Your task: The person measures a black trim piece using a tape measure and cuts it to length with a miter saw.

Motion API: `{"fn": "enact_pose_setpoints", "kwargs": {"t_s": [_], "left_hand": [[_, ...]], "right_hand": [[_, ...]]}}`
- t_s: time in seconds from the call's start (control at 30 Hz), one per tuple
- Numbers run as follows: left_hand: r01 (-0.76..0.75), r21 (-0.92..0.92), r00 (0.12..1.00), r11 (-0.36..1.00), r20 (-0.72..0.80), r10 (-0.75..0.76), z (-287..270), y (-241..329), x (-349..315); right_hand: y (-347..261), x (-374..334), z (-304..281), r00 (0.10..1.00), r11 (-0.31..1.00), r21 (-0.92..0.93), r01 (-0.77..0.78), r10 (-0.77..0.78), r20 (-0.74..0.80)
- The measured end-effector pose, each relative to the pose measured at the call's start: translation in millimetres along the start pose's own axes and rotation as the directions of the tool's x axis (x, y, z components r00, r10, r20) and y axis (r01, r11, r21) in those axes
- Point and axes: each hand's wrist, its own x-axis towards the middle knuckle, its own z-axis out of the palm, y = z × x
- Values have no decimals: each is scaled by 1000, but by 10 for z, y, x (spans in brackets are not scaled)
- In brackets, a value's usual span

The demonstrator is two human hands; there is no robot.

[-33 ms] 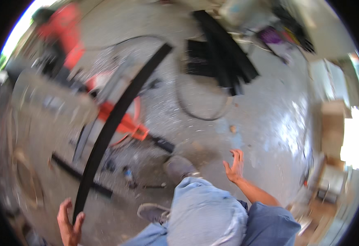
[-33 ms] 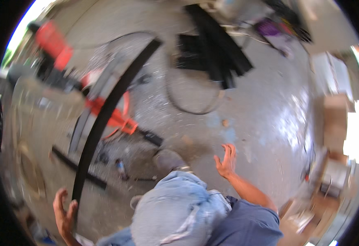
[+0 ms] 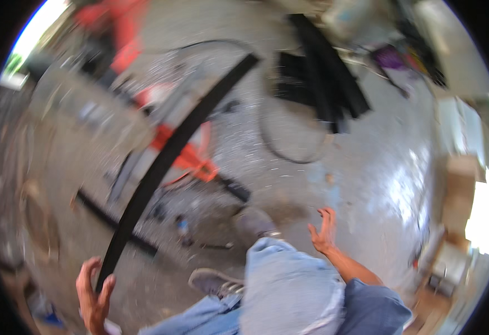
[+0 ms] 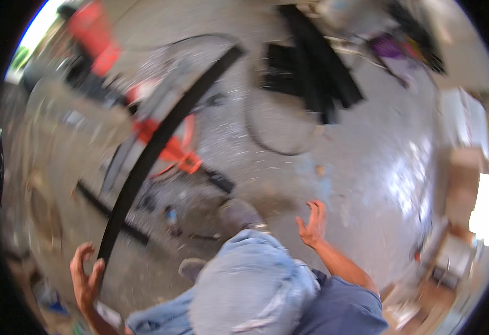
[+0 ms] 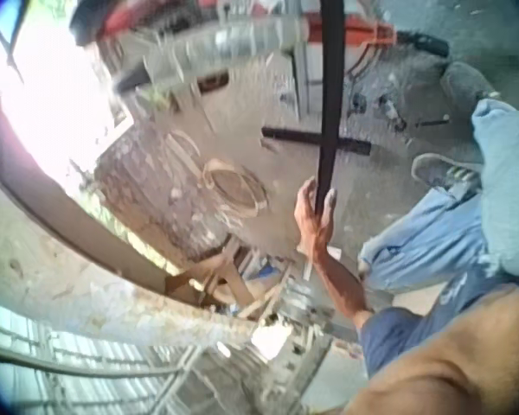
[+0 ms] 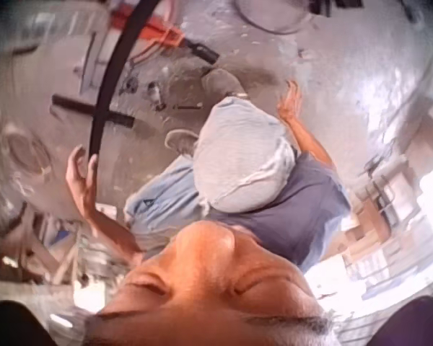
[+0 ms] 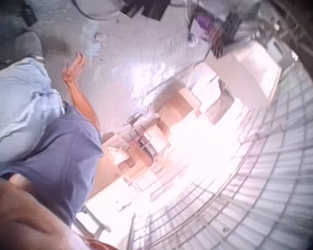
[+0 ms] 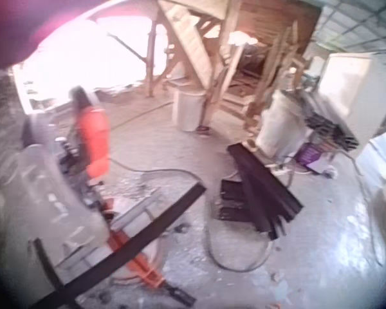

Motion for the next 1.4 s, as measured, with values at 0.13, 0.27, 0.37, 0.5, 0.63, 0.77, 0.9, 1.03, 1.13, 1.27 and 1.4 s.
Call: {"fn": "enact_pose_setpoints", "kwargs": {"t_s": [0.13, 0.27, 0.37, 0.5, 0.63, 0.77, 0.9, 1.03, 1.13, 1.27, 1.4], "left_hand": [[-11, -58, 972, 998, 234, 24, 162, 42, 127], [12, 63, 871, 998, 490, -42, 551, -463, -85], [102, 153, 839, 983, 518, -168, 957, -727, -76], [73, 127, 869, 989, 478, -126, 1145, -757, 173], [-102, 42, 942, 994, 327, 83, 1052, -743, 435], [-44, -48, 967, 998, 249, 54, 581, -774, 110], [-53, -172, 959, 984, 264, 98, 356, -266, 513], [-504, -84, 837, 860, -295, 461, -505, 127, 518], [-634, -16, 595, 773, -649, 474, -1705, 1025, 619], [-530, 504, 25, 682, -794, 607, -3538, 2188, 782], [140, 569, 23, 811, -820, 571, -4767, 2584, 1308]], "right_hand": [[-221, 107, 257, 958, 959, 178, 220, -247, 147], [-1324, 598, 414, 712, 650, 531, 543, -692, 120], [-2061, 729, 703, 378, 450, 524, 723, -893, 245], [-2252, 637, 1244, 179, 361, 382, 851, -883, 434], [-2450, 641, 1279, 105, 457, 300, 837, -672, 733], [-2445, 442, 1709, 107, 327, 333, 884, -836, 538], [-2542, 989, 1494, 232, 495, 255, 831, -725, 649], [-2774, 1095, 1292, 245, 527, 261, 809, -706, 664], [-2756, 1203, 1215, 278, 564, 230, 793, -671, 688], [-2816, 1291, 1078, 293, 582, 231, 780, -665, 687], [-2850, 1297, 1047, 298, 592, 266, 761, -683, 667]]}}
